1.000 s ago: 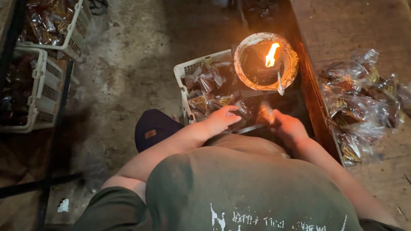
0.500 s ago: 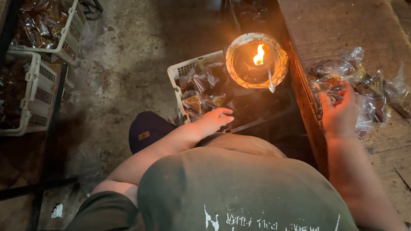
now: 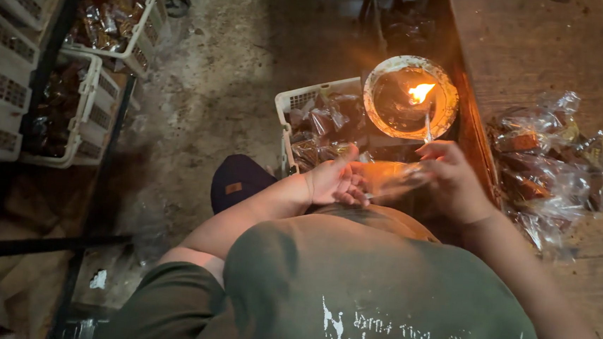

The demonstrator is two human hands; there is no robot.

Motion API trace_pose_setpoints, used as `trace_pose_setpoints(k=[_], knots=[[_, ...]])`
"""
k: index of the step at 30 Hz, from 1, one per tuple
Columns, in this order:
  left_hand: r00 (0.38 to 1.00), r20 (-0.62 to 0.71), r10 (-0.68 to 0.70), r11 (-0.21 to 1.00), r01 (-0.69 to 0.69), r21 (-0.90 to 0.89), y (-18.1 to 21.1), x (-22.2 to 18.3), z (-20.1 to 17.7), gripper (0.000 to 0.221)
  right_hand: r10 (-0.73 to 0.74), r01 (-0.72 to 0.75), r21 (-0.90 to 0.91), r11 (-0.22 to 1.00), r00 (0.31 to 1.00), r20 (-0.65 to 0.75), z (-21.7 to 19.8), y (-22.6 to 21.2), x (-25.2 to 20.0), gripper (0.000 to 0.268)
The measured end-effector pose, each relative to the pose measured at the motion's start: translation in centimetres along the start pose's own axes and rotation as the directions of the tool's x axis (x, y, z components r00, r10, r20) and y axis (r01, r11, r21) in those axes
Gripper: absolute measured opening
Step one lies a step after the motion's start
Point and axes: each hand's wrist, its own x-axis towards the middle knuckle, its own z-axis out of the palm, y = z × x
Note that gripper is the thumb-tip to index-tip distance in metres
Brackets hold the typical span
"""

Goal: Sealing small plastic bags containing food items by melting the edges over a candle flame.

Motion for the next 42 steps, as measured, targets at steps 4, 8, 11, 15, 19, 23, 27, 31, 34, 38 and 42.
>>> trace_pose_setpoints(k=[4,8,11,15,19,23,27,31,34,38,42], knots=[[0.972,-0.089,0.217,0.975,-0.211,0.076,0.1,0.2,0.6,0.030,0.201,-0.195,0.175,0.965,0.980,-0.015,2.8,-1.9,0.9,0.004],[0.909,-0.227,0.350,0.935,-0.323,0.148,-0.9,1.6,-1.2,0.043,0.582,-0.554,0.715,0.427,0.773,0.252,4.1,-4.4,1.6,0.076],[0.847,-0.232,0.478,0.843,-0.368,0.392,-1.8,2.4,-2.0,0.027,0.714,-0.662,0.471,0.583,0.694,0.093,4.8,-5.3,2.2,0.051],[0.765,-0.328,0.554,0.784,-0.348,0.514,-1.0,2.3,-1.8,0.017,0.680,-0.639,0.517,0.569,0.720,0.141,4.7,-6.7,3.5,0.034],[0.625,-0.466,0.626,0.778,-0.466,0.421,0.1,1.5,-1.6,0.020,0.605,-0.580,0.432,0.691,0.790,0.093,5.8,-4.7,2.3,0.012],[0.719,-0.280,0.636,0.712,-0.407,0.572,0.4,0.6,-0.9,0.049,0.783,-0.708,0.604,0.366,0.585,0.212,6.0,-6.5,3.7,0.018],[0.956,-0.087,0.280,0.324,-0.009,0.946,0.9,1.0,0.0,0.082,0.784,-0.626,0.728,0.280,0.586,0.203,6.4,-4.9,4.7,0.018],[0.972,-0.106,0.210,0.376,0.020,0.926,1.0,1.3,0.0,0.093,0.773,-0.457,0.865,0.207,0.618,0.142,6.8,-3.0,5.1,0.018],[0.963,-0.019,0.268,0.475,-0.115,0.872,1.2,1.1,0.4,0.078,0.690,-0.598,0.733,0.324,0.679,0.250,7.7,-6.3,5.7,0.011],[0.969,-0.095,0.230,0.568,-0.054,0.821,-0.3,3.0,-2.7,0.083,0.848,-0.656,0.741,0.142,0.467,0.252,6.1,-6.7,8.1,0.019],[0.965,-0.152,0.212,0.600,-0.006,0.800,-0.5,2.6,-3.6,0.099,0.934,-0.672,0.723,0.160,0.340,0.109,4.5,2.0,8.4,0.024]])
